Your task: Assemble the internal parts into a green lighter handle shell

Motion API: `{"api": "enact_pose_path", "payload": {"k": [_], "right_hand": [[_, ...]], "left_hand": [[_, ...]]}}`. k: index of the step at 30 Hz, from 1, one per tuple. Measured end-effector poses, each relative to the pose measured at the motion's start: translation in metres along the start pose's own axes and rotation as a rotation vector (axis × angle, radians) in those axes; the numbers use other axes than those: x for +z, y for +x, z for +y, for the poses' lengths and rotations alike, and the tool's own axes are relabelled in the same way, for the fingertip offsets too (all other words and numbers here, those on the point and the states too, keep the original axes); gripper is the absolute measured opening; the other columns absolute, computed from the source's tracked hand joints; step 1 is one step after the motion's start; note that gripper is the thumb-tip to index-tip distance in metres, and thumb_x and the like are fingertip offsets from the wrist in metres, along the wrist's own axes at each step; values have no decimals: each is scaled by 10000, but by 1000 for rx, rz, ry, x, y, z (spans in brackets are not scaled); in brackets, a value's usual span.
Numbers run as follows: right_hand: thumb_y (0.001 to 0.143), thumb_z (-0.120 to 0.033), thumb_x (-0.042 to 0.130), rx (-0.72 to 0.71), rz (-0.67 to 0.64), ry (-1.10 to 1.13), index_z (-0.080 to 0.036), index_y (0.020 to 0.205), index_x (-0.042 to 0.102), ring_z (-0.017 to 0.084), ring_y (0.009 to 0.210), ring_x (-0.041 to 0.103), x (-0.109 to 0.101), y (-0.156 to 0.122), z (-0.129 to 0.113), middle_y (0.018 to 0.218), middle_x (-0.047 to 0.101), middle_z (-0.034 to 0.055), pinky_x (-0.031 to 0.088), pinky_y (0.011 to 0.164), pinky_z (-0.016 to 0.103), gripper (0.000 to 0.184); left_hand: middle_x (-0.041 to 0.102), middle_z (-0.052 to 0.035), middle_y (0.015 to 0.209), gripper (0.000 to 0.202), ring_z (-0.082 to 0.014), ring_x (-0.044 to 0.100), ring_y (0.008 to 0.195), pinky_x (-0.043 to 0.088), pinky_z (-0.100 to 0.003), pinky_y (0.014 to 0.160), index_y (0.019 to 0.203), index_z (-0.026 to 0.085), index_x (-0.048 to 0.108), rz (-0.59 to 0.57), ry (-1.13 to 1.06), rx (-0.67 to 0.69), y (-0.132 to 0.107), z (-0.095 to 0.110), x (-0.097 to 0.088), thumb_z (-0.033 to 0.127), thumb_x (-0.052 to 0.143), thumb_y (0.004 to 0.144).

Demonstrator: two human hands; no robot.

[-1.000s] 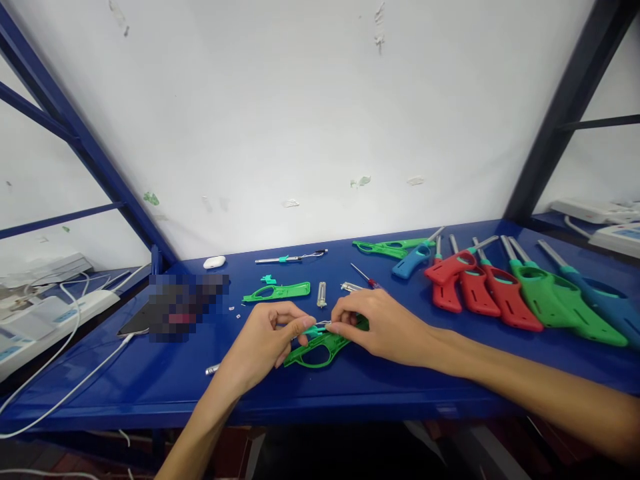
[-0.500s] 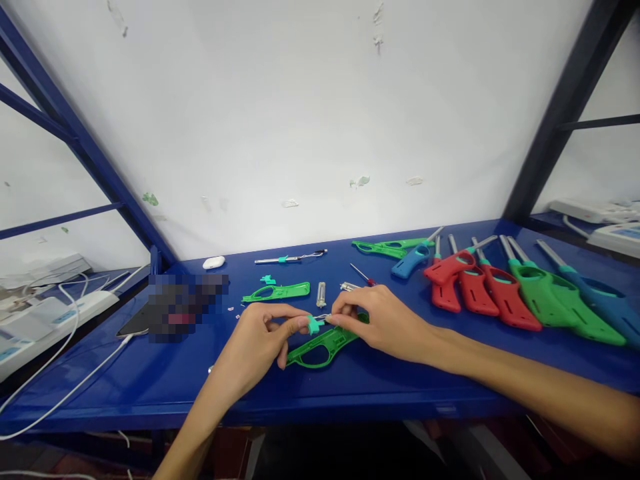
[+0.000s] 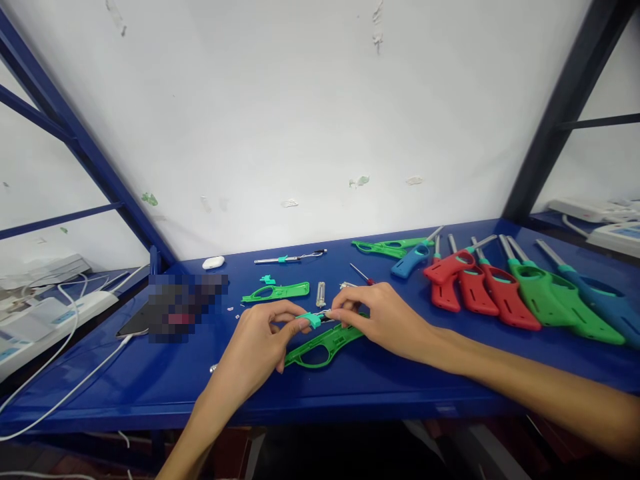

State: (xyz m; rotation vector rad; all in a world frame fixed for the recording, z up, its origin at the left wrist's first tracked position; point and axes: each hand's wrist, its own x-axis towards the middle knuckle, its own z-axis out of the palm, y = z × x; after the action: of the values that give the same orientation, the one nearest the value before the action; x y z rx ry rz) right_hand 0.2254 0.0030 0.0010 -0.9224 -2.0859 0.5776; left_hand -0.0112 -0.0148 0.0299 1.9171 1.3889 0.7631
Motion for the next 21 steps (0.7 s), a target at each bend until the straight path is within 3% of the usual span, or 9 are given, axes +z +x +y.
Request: {"api": "enact_pose_path", "payload": {"k": [4, 16, 21], "right_hand": [[1040, -344, 704, 7, -1, 45, -163, 947, 729, 146, 641, 660, -1, -2, 0, 731, 693, -35, 540, 655, 290, 204], [1025, -297, 720, 7, 7, 181, -166, 934, 733, 155, 723, 679, -2, 0, 0, 804, 717, -14, 547, 681, 290, 160], [978, -289, 783, -2, 20, 237, -165, 893, 745, 161, 744, 698, -2, 0, 2, 799, 733, -13, 565, 703, 297, 156]], "left_hand": [[785, 31, 801, 265, -82, 539, 351, 431, -234, 447, 879, 217, 706, 2, -2, -1, 0, -2, 3, 473, 666, 934], [796, -5, 993, 196, -55, 545, 344, 383, -208, 413, 926, 218, 545, -54, -133, 27, -1, -3, 11, 396, 564, 1008], [769, 31, 907, 190, -56, 541, 333, 366, -205, 398, 912, 223, 526, -42, -144, 42, -2, -3, 10, 382, 555, 1012]]}}
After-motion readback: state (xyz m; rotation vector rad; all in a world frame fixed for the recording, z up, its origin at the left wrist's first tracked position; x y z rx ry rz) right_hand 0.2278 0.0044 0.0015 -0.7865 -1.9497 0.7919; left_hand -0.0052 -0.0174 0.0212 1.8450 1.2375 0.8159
